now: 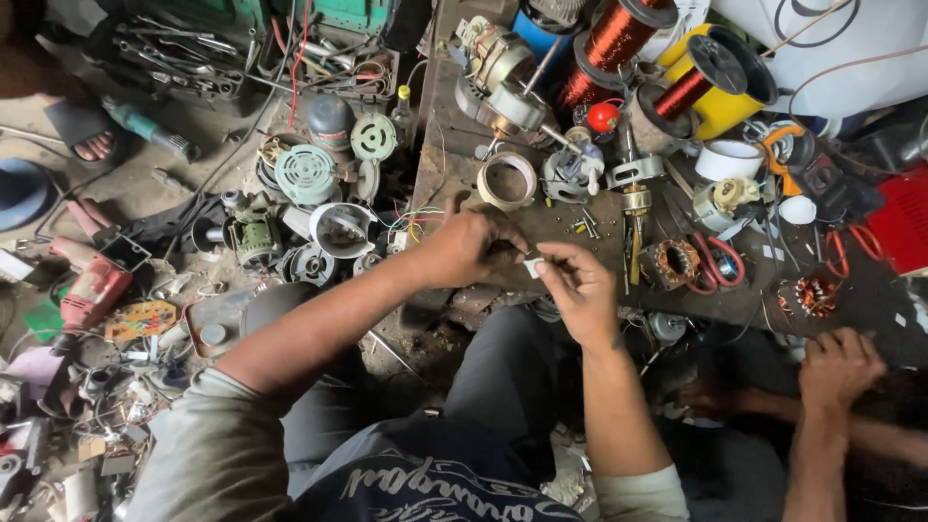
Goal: Taping and tying the copper windings of an electric motor stator to secure them in place.
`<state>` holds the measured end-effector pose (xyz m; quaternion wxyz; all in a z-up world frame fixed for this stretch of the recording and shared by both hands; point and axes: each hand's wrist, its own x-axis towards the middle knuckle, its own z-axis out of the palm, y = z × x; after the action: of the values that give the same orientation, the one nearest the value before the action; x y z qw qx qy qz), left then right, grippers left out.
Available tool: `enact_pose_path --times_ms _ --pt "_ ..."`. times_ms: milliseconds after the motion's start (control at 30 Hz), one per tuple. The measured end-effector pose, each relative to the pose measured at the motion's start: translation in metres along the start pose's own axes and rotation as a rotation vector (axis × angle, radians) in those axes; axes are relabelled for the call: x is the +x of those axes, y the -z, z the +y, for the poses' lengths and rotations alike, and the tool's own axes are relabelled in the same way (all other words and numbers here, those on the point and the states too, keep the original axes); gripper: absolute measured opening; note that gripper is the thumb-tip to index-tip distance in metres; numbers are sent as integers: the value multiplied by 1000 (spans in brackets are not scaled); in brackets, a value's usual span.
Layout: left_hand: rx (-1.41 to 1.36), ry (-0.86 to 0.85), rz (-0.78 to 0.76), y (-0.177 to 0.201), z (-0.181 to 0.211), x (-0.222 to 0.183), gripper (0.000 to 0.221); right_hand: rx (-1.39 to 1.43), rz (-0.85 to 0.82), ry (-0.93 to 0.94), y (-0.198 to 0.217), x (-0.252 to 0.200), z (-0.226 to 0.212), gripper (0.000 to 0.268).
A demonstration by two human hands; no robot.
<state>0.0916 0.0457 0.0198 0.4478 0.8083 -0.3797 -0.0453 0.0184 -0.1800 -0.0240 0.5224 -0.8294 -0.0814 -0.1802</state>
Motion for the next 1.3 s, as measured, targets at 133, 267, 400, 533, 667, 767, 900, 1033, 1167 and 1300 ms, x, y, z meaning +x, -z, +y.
enact_pose_path --times_ms 133,267,400,533,667,767,900,1033,1167,1300 --pt "32 0 -16 3 2 0 22 -189 -32 158 -4 12 -39 20" --pt "27 23 -13 5 0 0 21 -255 -39 313 -5 18 -40 11" --pt "53 25 4 3 1 -2 20 -273 40 319 -11 12 -35 9" --pt "68 12 34 2 -2 -2 18 -114 81 91 -12 1 -2 8" --pt "36 17 36 -8 -16 -1 21 103 129 -73 -6 3 15 11" --pt "4 52 37 -9 -12 0 22 126 137 -148 -15 -1 27 16" --pt "-14 101 42 -10 -11 2 26 130 127 -173 -28 -1 22 17" --pt "9 96 20 -15 -20 5 23 129 102 -169 -26 1 16 18" --pt "13 110 32 -13 -14 4 17 127 85 -164 -24 2 6 18" --pt "5 118 43 -12 -14 4 17 117 73 -132 -23 0 7 18"
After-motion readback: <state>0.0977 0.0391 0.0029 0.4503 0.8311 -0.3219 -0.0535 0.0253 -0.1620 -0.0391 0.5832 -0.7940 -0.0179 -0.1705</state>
